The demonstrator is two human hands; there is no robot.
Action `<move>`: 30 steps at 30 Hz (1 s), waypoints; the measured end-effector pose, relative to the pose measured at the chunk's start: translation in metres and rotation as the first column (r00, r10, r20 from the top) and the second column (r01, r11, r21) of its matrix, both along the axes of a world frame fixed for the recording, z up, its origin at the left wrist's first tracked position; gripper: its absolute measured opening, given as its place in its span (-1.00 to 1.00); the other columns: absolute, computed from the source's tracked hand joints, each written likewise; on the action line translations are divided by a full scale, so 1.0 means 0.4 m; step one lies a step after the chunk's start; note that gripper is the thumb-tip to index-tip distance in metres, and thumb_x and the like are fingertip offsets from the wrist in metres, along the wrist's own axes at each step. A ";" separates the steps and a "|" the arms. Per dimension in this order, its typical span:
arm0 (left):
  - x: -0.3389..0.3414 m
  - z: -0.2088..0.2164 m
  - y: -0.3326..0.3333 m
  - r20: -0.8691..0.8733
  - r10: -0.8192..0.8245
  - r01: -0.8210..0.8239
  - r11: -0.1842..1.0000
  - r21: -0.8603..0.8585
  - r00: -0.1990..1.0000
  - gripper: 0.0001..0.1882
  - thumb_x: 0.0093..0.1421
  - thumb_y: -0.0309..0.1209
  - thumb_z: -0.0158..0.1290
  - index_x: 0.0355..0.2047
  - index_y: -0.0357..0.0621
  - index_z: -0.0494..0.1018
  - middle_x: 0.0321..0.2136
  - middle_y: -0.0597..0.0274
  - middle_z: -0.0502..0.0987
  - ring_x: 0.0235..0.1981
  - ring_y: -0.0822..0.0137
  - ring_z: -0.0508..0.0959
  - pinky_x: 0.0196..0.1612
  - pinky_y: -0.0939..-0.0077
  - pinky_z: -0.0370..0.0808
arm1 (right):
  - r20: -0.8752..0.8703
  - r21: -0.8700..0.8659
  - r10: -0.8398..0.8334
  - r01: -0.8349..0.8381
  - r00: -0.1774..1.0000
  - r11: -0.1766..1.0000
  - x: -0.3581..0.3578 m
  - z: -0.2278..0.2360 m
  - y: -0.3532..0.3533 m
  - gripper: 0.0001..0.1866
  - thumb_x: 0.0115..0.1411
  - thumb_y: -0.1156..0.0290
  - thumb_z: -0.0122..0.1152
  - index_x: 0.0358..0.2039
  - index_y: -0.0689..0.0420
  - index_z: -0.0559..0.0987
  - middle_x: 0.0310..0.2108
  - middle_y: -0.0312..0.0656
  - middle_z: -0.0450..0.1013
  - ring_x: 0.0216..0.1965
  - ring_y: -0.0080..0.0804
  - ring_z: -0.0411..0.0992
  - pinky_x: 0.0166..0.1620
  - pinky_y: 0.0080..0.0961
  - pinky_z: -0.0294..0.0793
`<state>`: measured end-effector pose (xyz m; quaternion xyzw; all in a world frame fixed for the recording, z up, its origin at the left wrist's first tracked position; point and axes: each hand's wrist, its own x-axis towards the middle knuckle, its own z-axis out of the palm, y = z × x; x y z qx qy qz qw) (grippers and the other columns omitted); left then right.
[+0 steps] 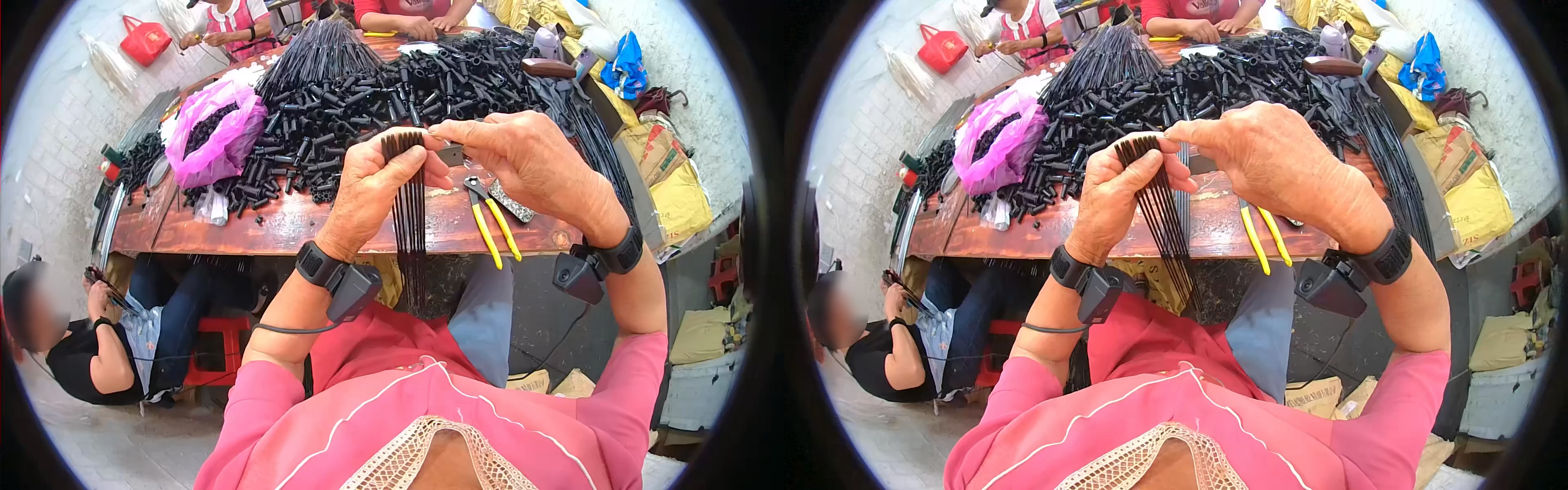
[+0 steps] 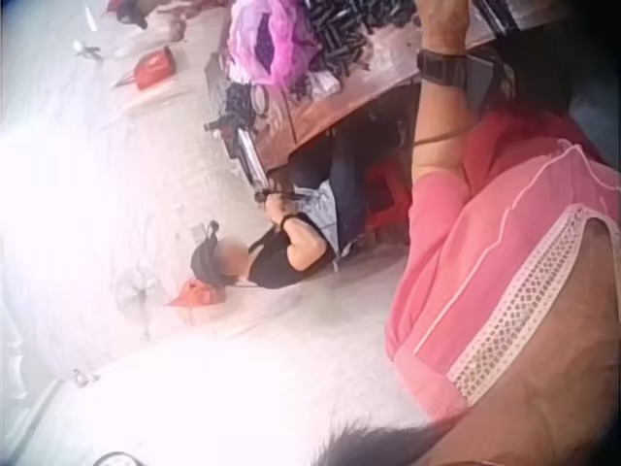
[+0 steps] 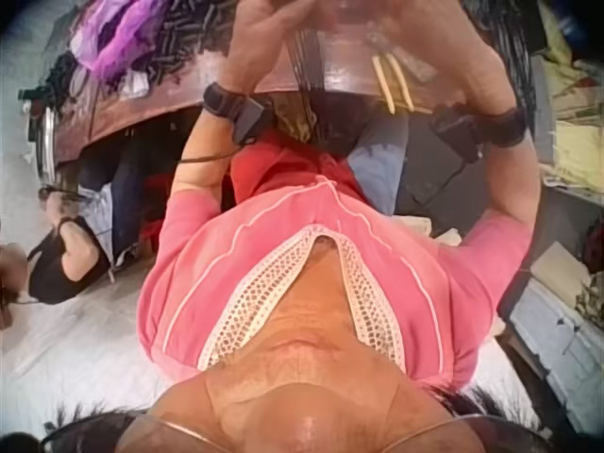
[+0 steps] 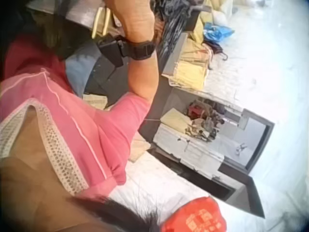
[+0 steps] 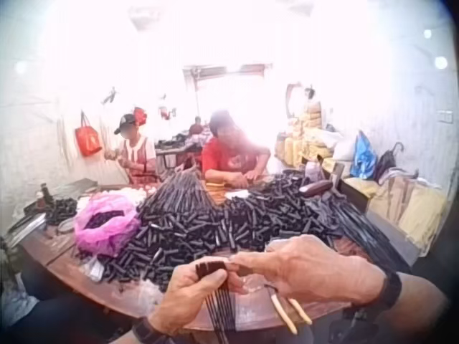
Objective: Manually assemble and secure components onto black umbrella ribs using pliers.
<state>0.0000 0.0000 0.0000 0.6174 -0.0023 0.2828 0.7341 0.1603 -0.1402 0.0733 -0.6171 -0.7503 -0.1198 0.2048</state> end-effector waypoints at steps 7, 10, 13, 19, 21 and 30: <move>-0.002 0.005 -0.006 -0.002 0.012 -0.012 1.000 -0.022 1.000 -0.79 0.36 -0.43 -0.08 -0.14 -0.31 0.45 -0.39 0.09 0.58 -0.33 0.20 0.64 -0.18 0.36 0.61 | 0.025 0.008 -0.035 0.035 0.999 0.999 -0.006 0.001 -0.002 -0.53 0.04 0.49 0.10 0.01 -0.14 0.54 -0.56 0.02 0.47 -0.44 -0.01 0.50 -0.34 -0.15 0.47; 0.001 0.002 -0.003 -0.004 0.012 -0.012 1.000 -0.021 1.000 -0.79 0.36 -0.43 -0.08 -0.14 -0.31 0.46 -0.39 0.10 0.58 -0.34 0.21 0.64 -0.19 0.37 0.60 | 0.071 0.004 -0.068 0.068 0.995 0.998 -0.009 0.006 -0.007 -0.54 0.05 0.48 0.10 0.00 -0.16 0.55 -0.53 -0.03 0.48 -0.42 -0.05 0.50 -0.34 -0.18 0.48; 0.007 -0.003 -0.002 0.004 0.009 -0.009 1.000 -0.007 1.000 -0.79 0.36 -0.42 -0.08 -0.14 -0.31 0.46 -0.40 0.11 0.58 -0.34 0.23 0.64 -0.19 0.39 0.60 | 0.111 -0.004 -0.097 0.098 0.989 0.995 -0.010 0.011 -0.009 -0.55 0.06 0.47 0.10 0.00 -0.18 0.56 -0.50 -0.07 0.47 -0.41 -0.09 0.51 -0.34 -0.21 0.48; 0.008 0.001 -0.005 0.015 0.005 -0.006 0.999 0.039 1.000 -0.78 0.37 -0.41 -0.08 -0.12 -0.30 0.46 -0.40 0.12 0.59 -0.33 0.27 0.63 -0.18 0.40 0.59 | 0.149 0.024 -0.143 0.140 0.979 0.990 -0.008 0.029 -0.010 -0.63 0.10 0.45 0.11 -0.07 -0.16 0.61 -0.50 -0.07 0.43 -0.41 -0.08 0.50 -0.33 -0.22 0.48; 0.007 0.004 -0.007 0.008 0.008 -0.008 0.999 0.046 1.000 -0.77 0.37 -0.41 -0.08 -0.11 -0.30 0.46 -0.40 0.13 0.59 -0.33 0.28 0.63 -0.17 0.40 0.58 | 0.142 0.052 -0.141 0.135 0.980 0.989 0.003 0.034 -0.005 -0.66 0.10 0.44 0.12 -0.11 -0.15 0.64 -0.50 -0.07 0.42 -0.41 -0.07 0.49 -0.32 -0.21 0.47; 0.009 0.006 -0.013 -0.006 0.057 -0.056 0.988 0.144 0.998 -0.76 0.36 -0.42 -0.07 -0.08 -0.30 0.46 -0.40 0.12 0.60 -0.32 0.32 0.62 -0.17 0.44 0.56 | -0.065 -0.126 0.024 -0.032 0.998 0.992 0.037 0.054 0.008 -0.77 0.15 0.38 0.15 -0.20 -0.07 0.69 -0.52 0.00 0.51 -0.39 0.00 0.49 -0.27 -0.17 0.45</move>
